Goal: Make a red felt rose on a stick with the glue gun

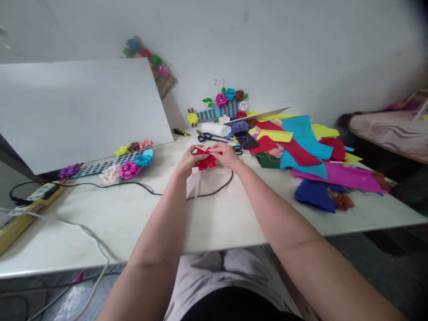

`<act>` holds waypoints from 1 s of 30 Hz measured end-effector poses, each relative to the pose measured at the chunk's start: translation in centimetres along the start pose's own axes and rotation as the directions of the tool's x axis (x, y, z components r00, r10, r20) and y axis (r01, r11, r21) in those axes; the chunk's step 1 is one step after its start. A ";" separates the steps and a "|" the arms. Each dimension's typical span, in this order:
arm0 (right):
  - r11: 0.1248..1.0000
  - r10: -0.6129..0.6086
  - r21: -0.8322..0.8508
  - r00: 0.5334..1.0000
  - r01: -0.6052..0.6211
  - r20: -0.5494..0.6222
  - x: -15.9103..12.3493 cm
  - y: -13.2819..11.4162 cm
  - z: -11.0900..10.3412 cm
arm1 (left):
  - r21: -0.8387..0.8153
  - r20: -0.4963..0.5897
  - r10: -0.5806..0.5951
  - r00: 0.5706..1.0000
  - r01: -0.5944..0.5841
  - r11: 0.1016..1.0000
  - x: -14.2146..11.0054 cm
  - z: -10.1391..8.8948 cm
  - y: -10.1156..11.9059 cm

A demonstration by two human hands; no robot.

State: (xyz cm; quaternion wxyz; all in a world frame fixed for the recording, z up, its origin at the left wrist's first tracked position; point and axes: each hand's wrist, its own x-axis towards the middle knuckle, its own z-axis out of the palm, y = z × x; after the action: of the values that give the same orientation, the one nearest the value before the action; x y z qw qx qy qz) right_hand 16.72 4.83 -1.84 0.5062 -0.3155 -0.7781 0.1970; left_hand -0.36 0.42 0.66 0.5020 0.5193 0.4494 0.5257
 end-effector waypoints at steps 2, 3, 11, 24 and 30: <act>1.000 0.024 0.010 1.000 -0.024 -0.010 0.0 0.1 0.0 | -0.014 -0.014 0.012 1.000 -0.012 1.000 0.0 0.0 -0.1; 0.999 0.035 0.013 0.999 -0.035 -0.016 0.0 0.1 0.0 | -0.023 -0.019 0.016 1.000 -0.016 1.000 0.1 0.0 -0.2; 0.993 0.103 0.070 0.992 -0.097 -0.073 0.0 0.2 0.2 | -0.160 -0.083 0.017 0.996 -0.030 0.987 0.5 0.6 -1.4; 0.995 0.097 0.006 0.990 -0.096 -0.099 0.0 0.4 0.6 | -0.215 -0.146 0.014 0.989 -0.045 0.976 0.1 1.4 -1.2; 0.996 0.067 -0.045 0.992 -0.072 -0.105 0.0 0.7 0.7 | -0.174 -0.082 0.007 0.997 -0.021 0.984 -0.5 1.5 -0.7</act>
State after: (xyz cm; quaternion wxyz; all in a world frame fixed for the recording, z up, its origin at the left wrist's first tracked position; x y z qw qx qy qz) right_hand 16.26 5.38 -2.58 0.5306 -0.3646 -0.7440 0.1790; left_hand 1.15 -0.08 0.03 0.5232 0.4545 0.4180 0.5873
